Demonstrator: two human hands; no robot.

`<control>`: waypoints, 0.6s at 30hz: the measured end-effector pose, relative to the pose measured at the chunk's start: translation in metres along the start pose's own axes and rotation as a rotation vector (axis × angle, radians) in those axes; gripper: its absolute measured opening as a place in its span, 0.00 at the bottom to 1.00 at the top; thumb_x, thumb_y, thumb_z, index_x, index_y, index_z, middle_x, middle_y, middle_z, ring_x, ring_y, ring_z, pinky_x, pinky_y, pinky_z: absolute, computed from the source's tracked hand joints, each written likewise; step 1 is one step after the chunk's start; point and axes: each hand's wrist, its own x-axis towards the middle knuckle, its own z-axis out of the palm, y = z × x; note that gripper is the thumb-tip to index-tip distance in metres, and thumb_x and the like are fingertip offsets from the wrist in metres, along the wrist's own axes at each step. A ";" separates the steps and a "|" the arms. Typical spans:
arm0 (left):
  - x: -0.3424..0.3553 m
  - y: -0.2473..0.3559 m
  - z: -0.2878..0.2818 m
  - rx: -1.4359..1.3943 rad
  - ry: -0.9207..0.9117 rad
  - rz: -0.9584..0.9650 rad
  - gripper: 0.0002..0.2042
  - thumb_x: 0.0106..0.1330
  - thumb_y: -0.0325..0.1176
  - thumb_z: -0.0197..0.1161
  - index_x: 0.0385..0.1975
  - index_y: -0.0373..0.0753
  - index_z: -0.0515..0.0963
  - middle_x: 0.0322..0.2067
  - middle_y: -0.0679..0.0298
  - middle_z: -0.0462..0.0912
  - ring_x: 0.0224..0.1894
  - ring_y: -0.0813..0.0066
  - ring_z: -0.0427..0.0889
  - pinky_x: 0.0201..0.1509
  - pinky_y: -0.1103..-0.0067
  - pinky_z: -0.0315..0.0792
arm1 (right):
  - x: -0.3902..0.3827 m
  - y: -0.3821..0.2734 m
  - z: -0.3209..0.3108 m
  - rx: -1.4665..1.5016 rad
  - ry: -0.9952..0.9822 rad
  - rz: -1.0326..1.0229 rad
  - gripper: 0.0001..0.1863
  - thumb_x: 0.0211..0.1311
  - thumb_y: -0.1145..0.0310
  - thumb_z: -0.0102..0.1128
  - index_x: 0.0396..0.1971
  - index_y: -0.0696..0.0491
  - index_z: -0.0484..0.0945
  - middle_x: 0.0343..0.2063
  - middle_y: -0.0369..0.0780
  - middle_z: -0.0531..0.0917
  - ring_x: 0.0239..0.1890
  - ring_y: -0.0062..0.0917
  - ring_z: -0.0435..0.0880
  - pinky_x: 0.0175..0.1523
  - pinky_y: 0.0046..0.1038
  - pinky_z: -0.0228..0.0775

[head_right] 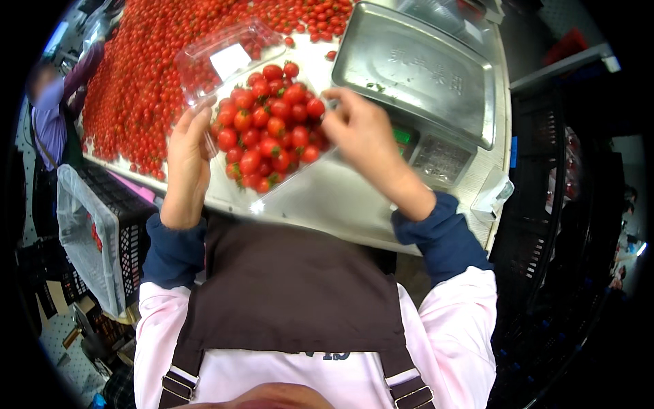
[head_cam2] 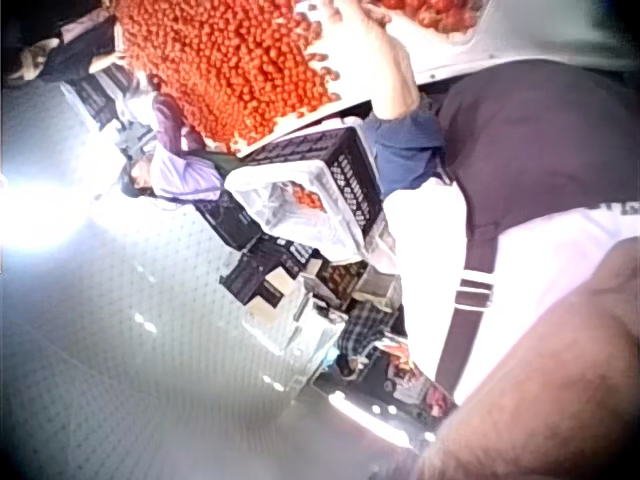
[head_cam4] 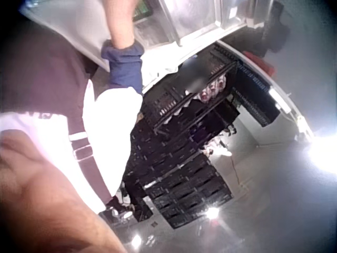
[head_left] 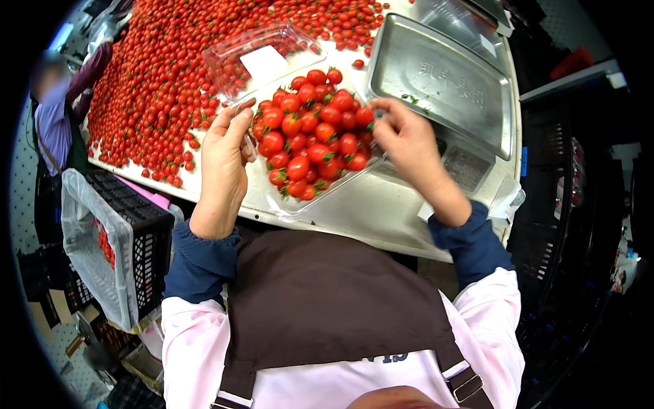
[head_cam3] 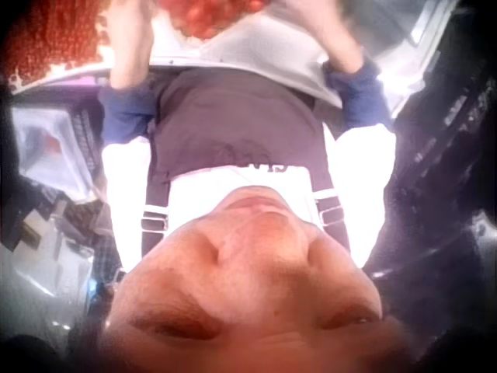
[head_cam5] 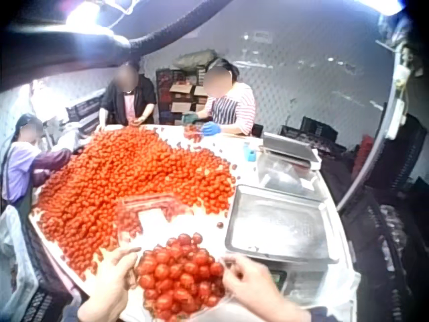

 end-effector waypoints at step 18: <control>0.026 -0.007 0.185 -0.073 -0.542 -0.329 0.25 0.76 0.37 0.52 0.67 0.30 0.59 0.42 0.52 0.81 0.44 0.58 0.86 0.45 0.72 0.82 | 0.134 0.105 -0.235 -0.244 0.328 0.015 0.15 0.71 0.60 0.57 0.49 0.51 0.85 0.43 0.31 0.85 0.41 0.17 0.79 0.46 0.20 0.67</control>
